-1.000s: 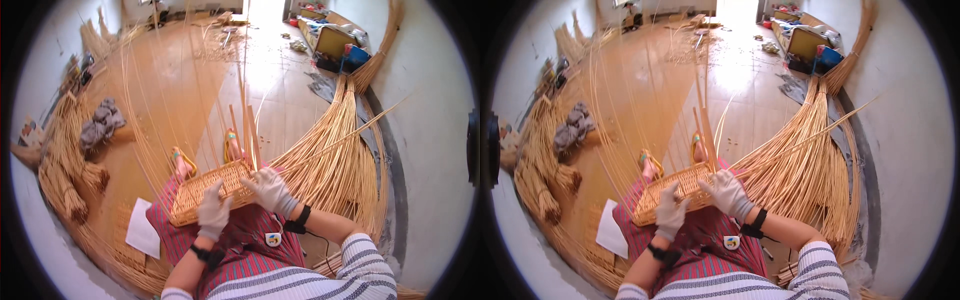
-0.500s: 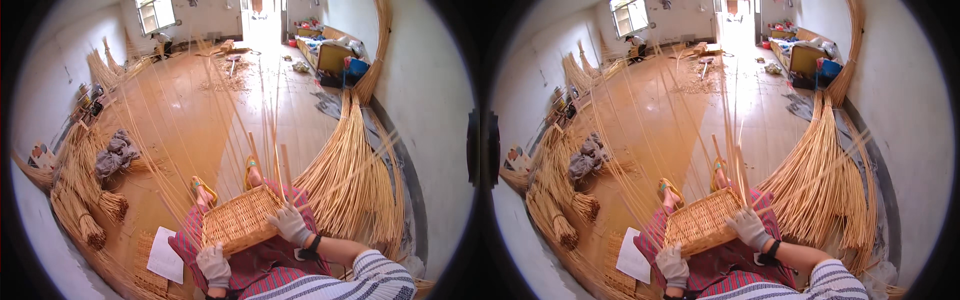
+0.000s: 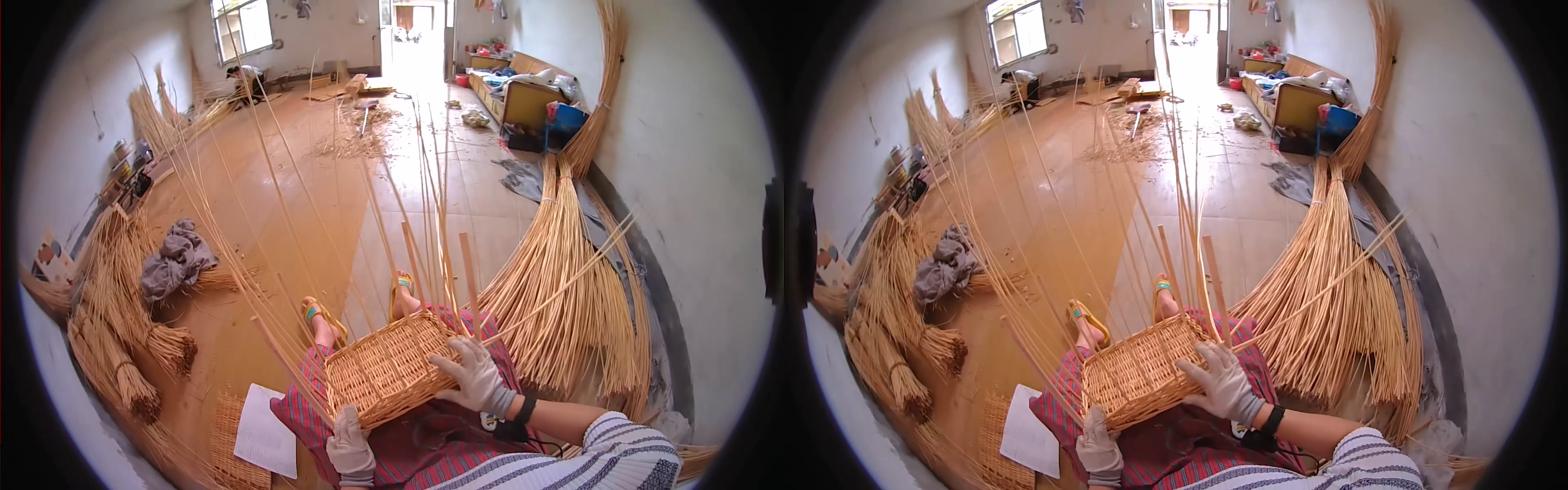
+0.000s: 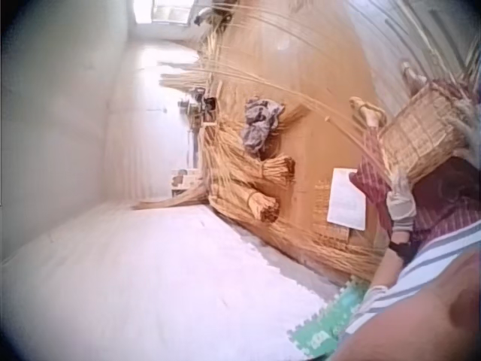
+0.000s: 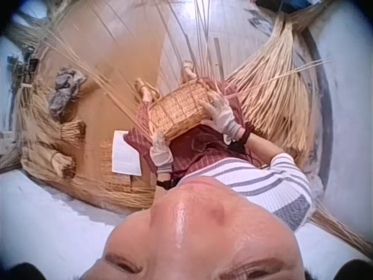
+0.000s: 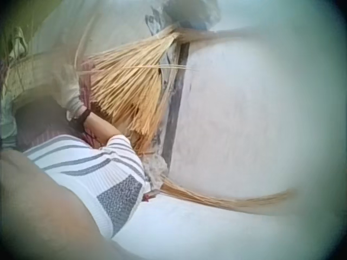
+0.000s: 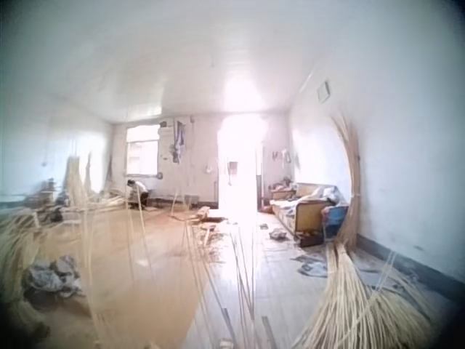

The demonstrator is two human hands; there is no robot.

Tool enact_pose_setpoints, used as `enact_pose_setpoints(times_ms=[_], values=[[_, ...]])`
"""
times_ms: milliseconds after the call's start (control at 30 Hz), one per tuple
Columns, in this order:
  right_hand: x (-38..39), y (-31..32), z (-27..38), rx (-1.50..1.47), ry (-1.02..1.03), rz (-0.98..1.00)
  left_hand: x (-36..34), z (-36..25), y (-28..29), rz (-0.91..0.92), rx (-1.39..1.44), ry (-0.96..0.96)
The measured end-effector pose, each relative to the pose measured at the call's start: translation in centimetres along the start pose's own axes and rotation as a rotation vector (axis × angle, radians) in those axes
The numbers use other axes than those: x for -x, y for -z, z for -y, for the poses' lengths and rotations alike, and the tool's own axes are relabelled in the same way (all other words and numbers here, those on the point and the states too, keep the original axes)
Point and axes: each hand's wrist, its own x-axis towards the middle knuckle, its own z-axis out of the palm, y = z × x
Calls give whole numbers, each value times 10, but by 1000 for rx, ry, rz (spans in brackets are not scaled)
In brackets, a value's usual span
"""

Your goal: Weaving a wicker or straw basket using long plant fibers.

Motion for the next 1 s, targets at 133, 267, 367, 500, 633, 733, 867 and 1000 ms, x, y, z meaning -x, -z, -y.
enact_pose_setpoints(times_ms=[133,267,367,500,633,733,867,1000], values=[[-14,-25,34,-125,201,-18,-6,-2,4,-43,12,-48],[-34,-75,67,-45,401,87,-5,-1,12,-18,60,-46],[-37,-109,75,22,329,-64,-6,1,16,-32,26,-74],[-53,-114,75,50,253,-35,-24,6,15,-32,141,-81],[-76,-94,78,28,309,215,-30,7,9,-119,55,-79],[-71,-99,79,30,351,258,-23,3,3,-220,138,-10],[-61,-89,90,60,315,289,-9,5,0,-143,249,80],[-53,-40,97,-207,161,98,-6,4,4,-55,318,122]])
